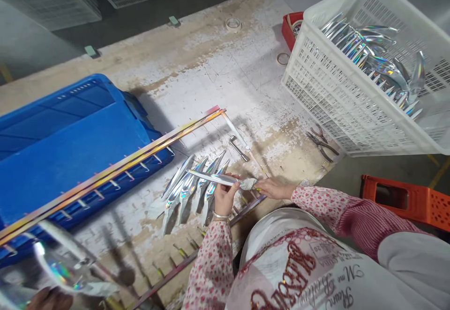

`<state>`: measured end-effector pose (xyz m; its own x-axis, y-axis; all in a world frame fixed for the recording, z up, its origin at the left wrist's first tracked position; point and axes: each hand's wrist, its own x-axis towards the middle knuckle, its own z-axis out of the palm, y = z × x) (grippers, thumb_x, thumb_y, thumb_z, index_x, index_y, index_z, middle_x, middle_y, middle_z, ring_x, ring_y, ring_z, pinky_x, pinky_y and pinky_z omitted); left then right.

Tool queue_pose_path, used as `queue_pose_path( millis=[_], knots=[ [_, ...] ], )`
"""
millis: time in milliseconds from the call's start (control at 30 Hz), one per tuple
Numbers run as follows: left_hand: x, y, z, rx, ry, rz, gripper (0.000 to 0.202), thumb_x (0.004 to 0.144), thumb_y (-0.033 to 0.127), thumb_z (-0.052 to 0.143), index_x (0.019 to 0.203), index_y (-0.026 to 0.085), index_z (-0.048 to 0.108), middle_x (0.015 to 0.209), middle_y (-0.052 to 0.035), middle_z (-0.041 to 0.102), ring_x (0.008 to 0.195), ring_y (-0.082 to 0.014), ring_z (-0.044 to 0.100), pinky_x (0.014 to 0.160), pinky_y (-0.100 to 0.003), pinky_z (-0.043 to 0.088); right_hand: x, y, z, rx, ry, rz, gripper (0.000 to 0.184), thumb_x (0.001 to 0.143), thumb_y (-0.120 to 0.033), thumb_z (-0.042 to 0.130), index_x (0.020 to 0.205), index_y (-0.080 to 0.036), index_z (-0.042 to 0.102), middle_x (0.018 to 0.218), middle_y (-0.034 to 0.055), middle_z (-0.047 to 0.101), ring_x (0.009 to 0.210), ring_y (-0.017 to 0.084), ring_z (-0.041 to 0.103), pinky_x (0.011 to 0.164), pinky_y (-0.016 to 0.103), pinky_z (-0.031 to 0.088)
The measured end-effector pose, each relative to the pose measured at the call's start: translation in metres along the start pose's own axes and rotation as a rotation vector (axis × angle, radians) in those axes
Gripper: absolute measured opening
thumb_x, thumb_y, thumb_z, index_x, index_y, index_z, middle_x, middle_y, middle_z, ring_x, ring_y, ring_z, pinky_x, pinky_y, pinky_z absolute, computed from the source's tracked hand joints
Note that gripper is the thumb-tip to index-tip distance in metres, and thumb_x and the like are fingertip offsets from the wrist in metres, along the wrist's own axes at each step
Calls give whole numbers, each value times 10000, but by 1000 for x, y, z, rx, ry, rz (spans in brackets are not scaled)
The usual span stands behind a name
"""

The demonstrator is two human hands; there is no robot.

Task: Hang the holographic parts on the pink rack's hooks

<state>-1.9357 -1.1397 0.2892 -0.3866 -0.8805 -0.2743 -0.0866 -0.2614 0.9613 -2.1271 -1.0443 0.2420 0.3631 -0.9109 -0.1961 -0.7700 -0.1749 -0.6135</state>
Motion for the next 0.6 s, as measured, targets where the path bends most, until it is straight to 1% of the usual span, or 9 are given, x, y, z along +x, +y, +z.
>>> queue_pose_path(
  millis=[167,267,333,400,433,467,533,567,600],
  knots=[
    [10,-3,2,-22,17,-60,618,700,438,789,1156,137,500,1071,-113,650,950,-234,652,756,-336,540,-2,-5,1,21,-9,69,299,967,-174,481,1250,-157,578,1194,92,632,1067,206,600,864,294,458],
    [16,-12,4,-67,43,-35,598,718,443,776,1151,143,495,1058,-96,643,950,-205,639,845,-353,522,-5,-10,-7,-18,-34,108,292,962,-181,491,1239,-162,579,1169,99,642,1034,211,611,823,292,462],
    [21,-16,8,-74,37,25,534,757,447,744,1122,159,481,1020,-75,643,926,-184,633,870,-347,508,-2,-14,-28,-51,-108,109,236,934,-190,540,1146,-142,632,1057,105,676,934,219,631,752,289,459],
    [26,-18,16,-34,48,81,457,804,473,687,1074,173,473,962,-55,633,863,-172,625,832,-337,513,11,-16,-64,-45,-151,91,154,915,-219,573,988,-143,686,896,85,691,809,207,630,691,280,443],
    [29,-18,21,6,72,107,433,823,489,657,1062,176,476,948,-52,624,849,-172,618,823,-336,513,22,-16,-86,-25,-120,93,159,924,-242,563,933,-155,696,847,69,687,772,196,623,680,277,438],
    [32,-18,27,51,107,132,420,841,500,626,1067,177,482,952,-56,616,861,-177,613,832,-340,509,37,-16,-109,-19,16,121,211,958,-264,508,951,-168,696,860,61,687,781,191,618,700,282,443],
    [38,-16,40,140,185,189,421,870,500,575,1126,176,493,1006,-77,606,958,-199,597,896,-349,485,75,-13,-154,-48,402,182,296,1006,-273,404,1156,-194,646,1083,71,669,978,215,593,835,325,459],
    [41,-14,46,174,212,218,428,878,490,558,1159,174,492,1039,-90,600,1008,-209,584,927,-352,467,95,-11,-172,-81,534,148,323,1000,-262,421,1274,-199,579,1230,78,615,1126,229,531,942,356,435],
    [44,-13,52,196,229,242,429,886,481,542,1180,172,490,1058,-99,595,1030,-216,576,939,-352,457,114,-8,-187,-120,596,108,386,977,-252,472,1356,-191,510,1346,89,540,1228,243,455,1016,389,402]
  ],
)
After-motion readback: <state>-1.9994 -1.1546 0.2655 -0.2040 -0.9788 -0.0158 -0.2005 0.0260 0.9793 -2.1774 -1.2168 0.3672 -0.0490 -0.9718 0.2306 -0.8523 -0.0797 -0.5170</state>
